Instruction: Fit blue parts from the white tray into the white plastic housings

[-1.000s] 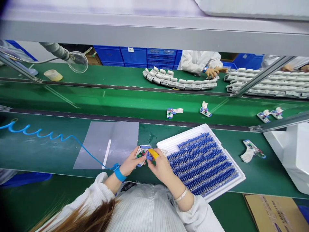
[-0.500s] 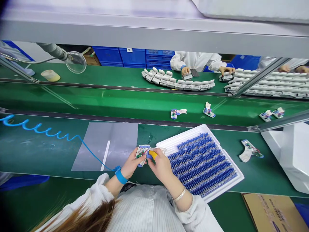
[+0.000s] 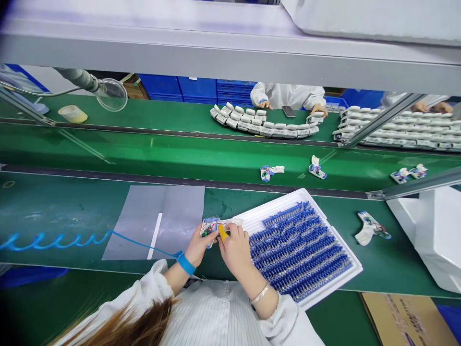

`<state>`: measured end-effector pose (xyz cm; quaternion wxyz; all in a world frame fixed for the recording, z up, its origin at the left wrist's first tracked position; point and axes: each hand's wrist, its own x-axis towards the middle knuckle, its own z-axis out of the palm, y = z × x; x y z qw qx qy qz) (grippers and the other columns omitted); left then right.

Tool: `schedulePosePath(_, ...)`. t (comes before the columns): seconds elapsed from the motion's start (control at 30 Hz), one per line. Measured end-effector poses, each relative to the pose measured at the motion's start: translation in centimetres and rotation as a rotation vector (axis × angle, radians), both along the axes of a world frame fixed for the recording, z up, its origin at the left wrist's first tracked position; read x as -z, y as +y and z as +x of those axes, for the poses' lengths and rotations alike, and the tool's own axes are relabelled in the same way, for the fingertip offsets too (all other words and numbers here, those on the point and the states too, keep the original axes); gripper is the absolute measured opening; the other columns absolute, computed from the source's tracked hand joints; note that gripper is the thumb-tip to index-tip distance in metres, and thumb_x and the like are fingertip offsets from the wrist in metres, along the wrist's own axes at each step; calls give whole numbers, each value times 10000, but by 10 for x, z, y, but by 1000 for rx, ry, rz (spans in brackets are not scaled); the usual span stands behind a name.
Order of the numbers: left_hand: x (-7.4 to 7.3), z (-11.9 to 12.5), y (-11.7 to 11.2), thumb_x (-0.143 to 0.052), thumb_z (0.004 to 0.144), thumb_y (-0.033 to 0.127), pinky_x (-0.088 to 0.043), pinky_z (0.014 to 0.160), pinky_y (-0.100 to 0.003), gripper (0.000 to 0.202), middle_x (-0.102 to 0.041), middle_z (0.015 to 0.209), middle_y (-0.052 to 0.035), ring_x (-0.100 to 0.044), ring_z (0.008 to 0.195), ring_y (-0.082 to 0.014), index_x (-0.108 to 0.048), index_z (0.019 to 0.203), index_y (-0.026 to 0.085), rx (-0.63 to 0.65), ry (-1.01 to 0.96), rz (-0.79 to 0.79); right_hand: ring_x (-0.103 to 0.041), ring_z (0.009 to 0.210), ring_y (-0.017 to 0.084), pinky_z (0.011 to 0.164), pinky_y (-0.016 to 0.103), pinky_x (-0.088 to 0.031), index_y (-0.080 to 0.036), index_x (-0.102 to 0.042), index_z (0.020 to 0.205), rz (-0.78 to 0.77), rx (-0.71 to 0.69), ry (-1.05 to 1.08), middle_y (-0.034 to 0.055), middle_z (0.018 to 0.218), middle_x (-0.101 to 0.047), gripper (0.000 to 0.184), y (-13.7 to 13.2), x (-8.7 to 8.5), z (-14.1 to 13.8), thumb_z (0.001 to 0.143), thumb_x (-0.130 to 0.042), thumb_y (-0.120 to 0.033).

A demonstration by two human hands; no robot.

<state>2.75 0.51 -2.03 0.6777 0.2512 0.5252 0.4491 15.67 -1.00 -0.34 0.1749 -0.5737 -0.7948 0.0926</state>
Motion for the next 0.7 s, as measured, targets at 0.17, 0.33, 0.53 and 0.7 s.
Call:
schedulePosePath(0.17,22,3,19,-772,521,351,-466,548,-214,525,-571,774,-26,-520,636,-96,-536,927,116,-41,152,-60,-467,987,217,848,398,-472,-115,-374,1211,10,114,381,144,1084,-438,375,-8,-1,31,872,-448,-255)
schedulePosePath(0.33,33,5,115,-698,646,261,-450,562,-208,502,-582,882,-62,-516,572,-68,-466,1057,90,9,283,-37,-491,708,158,593,329,-473,-110,-431,1154,-84,488,373,105,938,-460,378,-44,13,113,893,-399,-382)
schedulePosePath(0.53,19,32,265,-699,697,310,-257,1054,-447,917,-308,1354,-262,-305,1268,-342,-154,1375,21,-27,682,28,-534,742,177,650,344,-481,-71,-467,1190,-71,803,308,121,954,-519,548,-101,18,209,845,-416,-494)
schedulePosePath(0.7,43,18,186,-540,803,263,-345,1039,-315,556,-425,1319,-153,-436,1196,-227,-377,1299,71,-136,826,129,-533,1030,225,921,322,-402,-68,-512,1196,-201,1165,257,131,1090,-578,516,-72,24,350,816,-477,-415)
